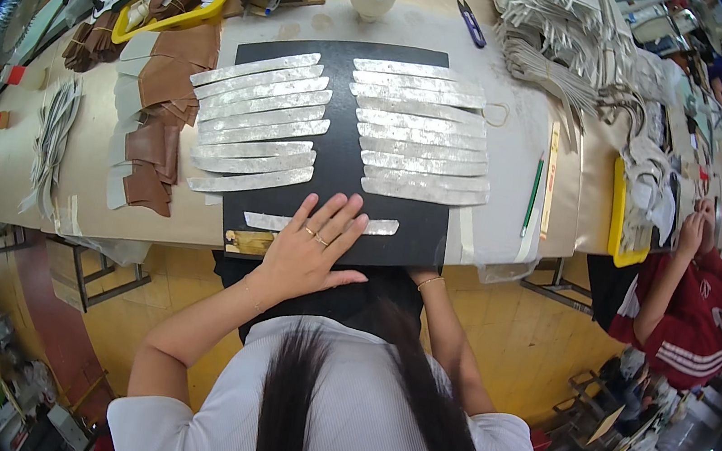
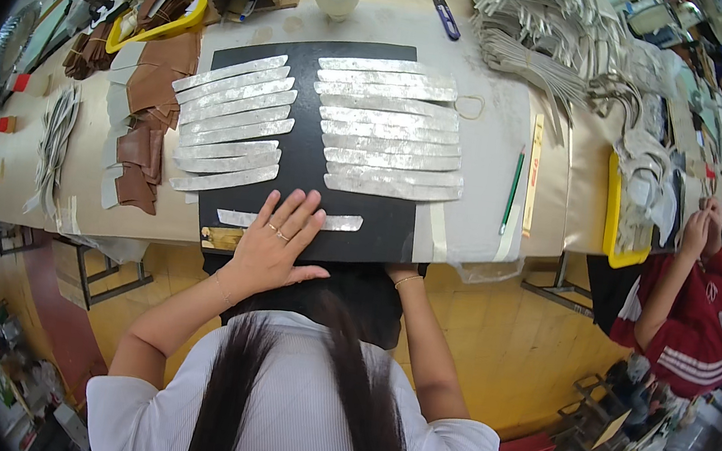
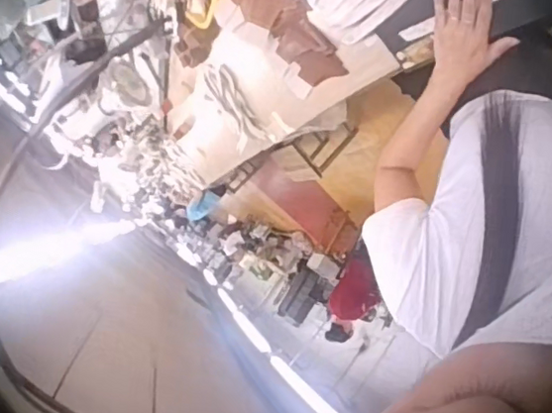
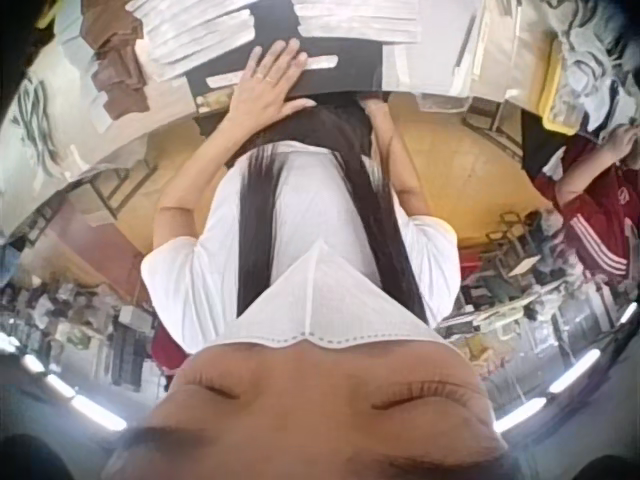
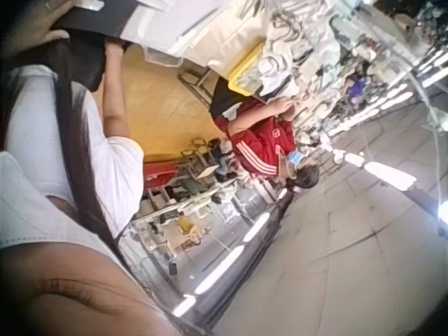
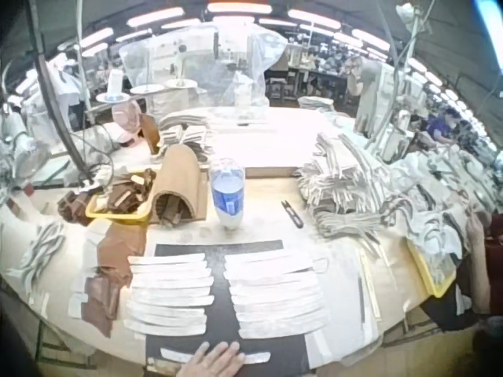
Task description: The person handles white fabric strips, folding and arranging them on a table. They then use a ruler and pencil to mark measurements on the fabric pieces. The person also picks up and places brown fabric pieces into a yellow container.
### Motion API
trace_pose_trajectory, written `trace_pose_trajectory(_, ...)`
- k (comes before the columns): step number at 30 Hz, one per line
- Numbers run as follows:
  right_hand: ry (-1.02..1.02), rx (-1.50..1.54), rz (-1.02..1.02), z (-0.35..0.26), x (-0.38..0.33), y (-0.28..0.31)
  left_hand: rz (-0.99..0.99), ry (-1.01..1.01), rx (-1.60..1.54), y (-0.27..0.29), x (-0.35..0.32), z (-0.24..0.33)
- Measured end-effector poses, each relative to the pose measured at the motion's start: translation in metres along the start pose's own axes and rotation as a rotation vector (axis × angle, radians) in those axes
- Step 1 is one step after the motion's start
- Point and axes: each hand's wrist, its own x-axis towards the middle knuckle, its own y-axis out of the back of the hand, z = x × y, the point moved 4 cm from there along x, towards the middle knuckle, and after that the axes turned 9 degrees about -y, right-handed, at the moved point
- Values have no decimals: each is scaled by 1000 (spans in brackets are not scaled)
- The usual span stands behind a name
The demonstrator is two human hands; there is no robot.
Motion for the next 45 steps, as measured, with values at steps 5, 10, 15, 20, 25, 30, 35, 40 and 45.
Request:
trace_pose_trajectory(5,314,-62,294,-29,-44,33,174,41,50,3,-3,2)
trace_pose_trajectory(10,93,6,-218,-47,-109,83,211,91,131,4,-4,3)
trace_pose_trajectory(15,258,73,-349,-90,-162,164,212,116,108,-2,-9,0)
trace_pose_trajectory(20,300,126,-3,-134,-172,249,181,101,136,1,-2,0)
trace_pose_trajectory(25,402,60,205,-158,-143,281,173,97,66,1,6,4)
trace_pose_trajectory(30,272,158,163,-148,-112,292,227,95,-84,3,3,1)
trace_pose_trajectory(35,-121,167,441,-44,-51,294,236,153,-207,21,9,-3)
trace_pose_trajectory(40,-342,159,669,43,-4,282,136,280,-313,41,-9,-12)
trace_pose_trajectory(45,-456,149,659,39,6,272,35,546,-195,81,-42,-41)
